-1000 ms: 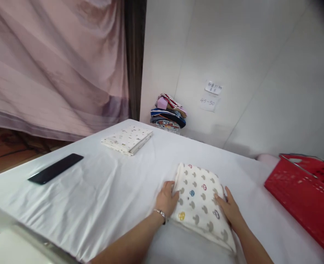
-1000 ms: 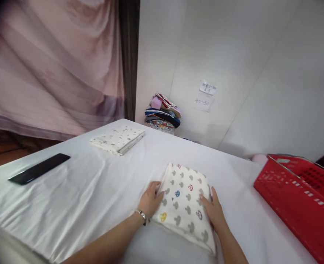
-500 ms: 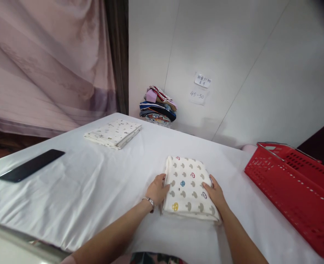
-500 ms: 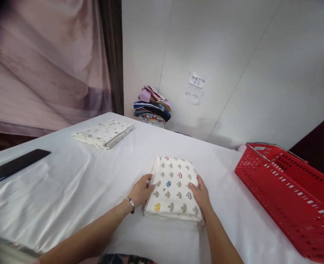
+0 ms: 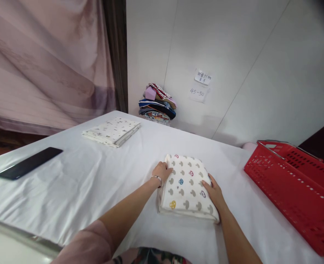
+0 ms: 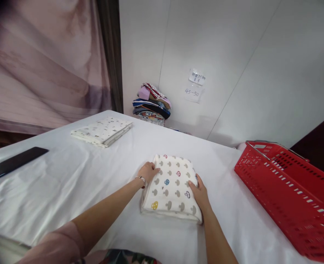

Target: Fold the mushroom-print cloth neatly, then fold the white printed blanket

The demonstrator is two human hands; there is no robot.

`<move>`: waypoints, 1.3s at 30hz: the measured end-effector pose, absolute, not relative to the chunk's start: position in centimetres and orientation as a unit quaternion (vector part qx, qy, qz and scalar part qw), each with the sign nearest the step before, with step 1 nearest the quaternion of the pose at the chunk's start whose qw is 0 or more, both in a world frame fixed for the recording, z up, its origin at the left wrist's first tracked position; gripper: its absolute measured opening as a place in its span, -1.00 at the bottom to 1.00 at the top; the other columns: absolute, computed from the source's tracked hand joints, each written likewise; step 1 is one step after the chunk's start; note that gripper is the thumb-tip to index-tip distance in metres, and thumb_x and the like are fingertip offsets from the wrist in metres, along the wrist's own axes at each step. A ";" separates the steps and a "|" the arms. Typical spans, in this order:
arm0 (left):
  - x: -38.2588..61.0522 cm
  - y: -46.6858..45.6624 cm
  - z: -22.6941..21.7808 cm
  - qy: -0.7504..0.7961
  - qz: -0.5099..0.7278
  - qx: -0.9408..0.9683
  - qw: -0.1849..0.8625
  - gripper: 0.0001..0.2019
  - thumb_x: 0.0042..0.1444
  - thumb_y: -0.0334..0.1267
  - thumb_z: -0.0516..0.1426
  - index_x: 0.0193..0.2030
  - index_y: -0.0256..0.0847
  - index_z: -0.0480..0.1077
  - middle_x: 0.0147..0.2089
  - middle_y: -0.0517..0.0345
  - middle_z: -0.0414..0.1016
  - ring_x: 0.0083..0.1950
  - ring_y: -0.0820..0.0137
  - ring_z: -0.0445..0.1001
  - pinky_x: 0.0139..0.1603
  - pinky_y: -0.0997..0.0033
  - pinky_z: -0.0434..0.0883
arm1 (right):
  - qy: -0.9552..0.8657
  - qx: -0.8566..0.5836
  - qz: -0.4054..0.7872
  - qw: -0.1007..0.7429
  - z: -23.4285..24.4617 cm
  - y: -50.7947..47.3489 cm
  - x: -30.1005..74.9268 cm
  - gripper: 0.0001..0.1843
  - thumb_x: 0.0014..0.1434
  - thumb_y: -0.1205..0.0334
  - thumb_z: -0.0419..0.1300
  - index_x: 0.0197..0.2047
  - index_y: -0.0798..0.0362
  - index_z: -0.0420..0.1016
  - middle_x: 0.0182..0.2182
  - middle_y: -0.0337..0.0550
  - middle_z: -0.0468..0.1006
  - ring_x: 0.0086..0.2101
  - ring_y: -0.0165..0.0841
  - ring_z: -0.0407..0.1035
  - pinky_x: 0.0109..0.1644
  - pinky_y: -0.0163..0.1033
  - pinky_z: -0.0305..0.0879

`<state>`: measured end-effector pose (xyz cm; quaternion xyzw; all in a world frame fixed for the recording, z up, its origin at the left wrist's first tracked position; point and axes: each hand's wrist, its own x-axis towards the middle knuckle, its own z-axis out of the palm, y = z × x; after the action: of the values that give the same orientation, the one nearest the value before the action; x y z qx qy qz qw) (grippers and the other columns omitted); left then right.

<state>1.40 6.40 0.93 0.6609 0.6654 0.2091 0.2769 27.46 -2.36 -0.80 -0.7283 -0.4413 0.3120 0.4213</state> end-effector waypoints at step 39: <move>0.2 -0.4 1.3 0.669 0.202 0.664 0.265 -0.49 0.05 -0.21 0.06 0.16 -0.21 0.11 0.07 -0.05 0.35 0.03 0.28 0.37 -0.06 0.38 0.29 | -0.434 -0.586 0.455 0.511 -0.7 -3.3 27.4 -0.12 -0.10 0.11 0.26 0.26 0.04 0.02 -0.03 -0.09 0.43 -0.11 -0.25 0.38 -0.05 -0.21 0.34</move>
<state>0.17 -0.45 1.26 0.6640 0.6694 0.2015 0.2653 27.42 -3.31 -0.72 -0.5856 -0.4343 0.4549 0.5114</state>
